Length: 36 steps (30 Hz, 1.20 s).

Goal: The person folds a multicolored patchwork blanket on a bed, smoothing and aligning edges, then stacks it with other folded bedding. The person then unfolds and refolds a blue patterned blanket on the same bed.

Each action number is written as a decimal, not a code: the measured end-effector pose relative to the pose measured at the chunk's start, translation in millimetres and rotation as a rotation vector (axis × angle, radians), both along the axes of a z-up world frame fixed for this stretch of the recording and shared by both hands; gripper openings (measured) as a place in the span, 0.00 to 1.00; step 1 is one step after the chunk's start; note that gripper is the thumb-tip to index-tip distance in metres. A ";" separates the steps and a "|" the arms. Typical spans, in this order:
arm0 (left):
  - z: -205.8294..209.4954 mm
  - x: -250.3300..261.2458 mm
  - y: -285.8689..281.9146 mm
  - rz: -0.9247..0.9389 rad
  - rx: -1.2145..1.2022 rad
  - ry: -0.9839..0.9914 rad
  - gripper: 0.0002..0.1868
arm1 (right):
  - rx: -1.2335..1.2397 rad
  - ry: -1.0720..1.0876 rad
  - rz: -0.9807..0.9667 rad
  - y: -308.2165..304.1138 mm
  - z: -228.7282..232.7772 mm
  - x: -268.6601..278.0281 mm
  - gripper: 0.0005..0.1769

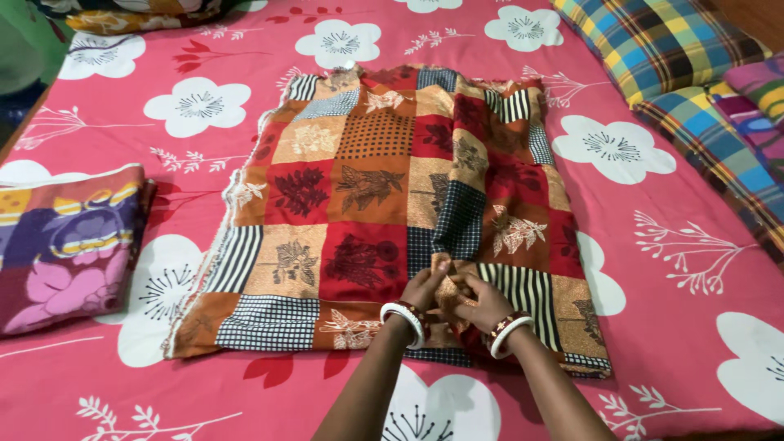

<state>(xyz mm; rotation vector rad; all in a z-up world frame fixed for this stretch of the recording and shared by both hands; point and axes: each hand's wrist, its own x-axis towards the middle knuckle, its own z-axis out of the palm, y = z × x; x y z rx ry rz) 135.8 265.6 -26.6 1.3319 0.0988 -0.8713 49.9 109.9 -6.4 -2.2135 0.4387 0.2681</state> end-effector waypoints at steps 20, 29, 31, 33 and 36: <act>62.8 -12.3 -22.1 0.061 0.060 -0.468 0.29 | -0.093 -0.292 -0.273 -56.4 57.3 119.6 0.40; 38.3 -2.0 -31.2 -0.085 0.224 -0.585 0.37 | -0.486 -0.201 -0.239 -76.6 63.5 204.8 0.64; 33.1 2.0 -25.4 -0.069 0.132 -0.576 0.36 | -0.488 -0.160 -0.229 -77.5 56.8 226.3 0.66; 32.5 3.1 -20.4 -0.062 0.104 -0.595 0.36 | -0.487 -0.181 -0.205 -90.8 49.5 242.7 0.64; 38.7 7.1 -9.8 -0.067 0.140 -0.644 0.35 | -0.563 0.038 -0.153 -116.0 32.4 273.2 0.44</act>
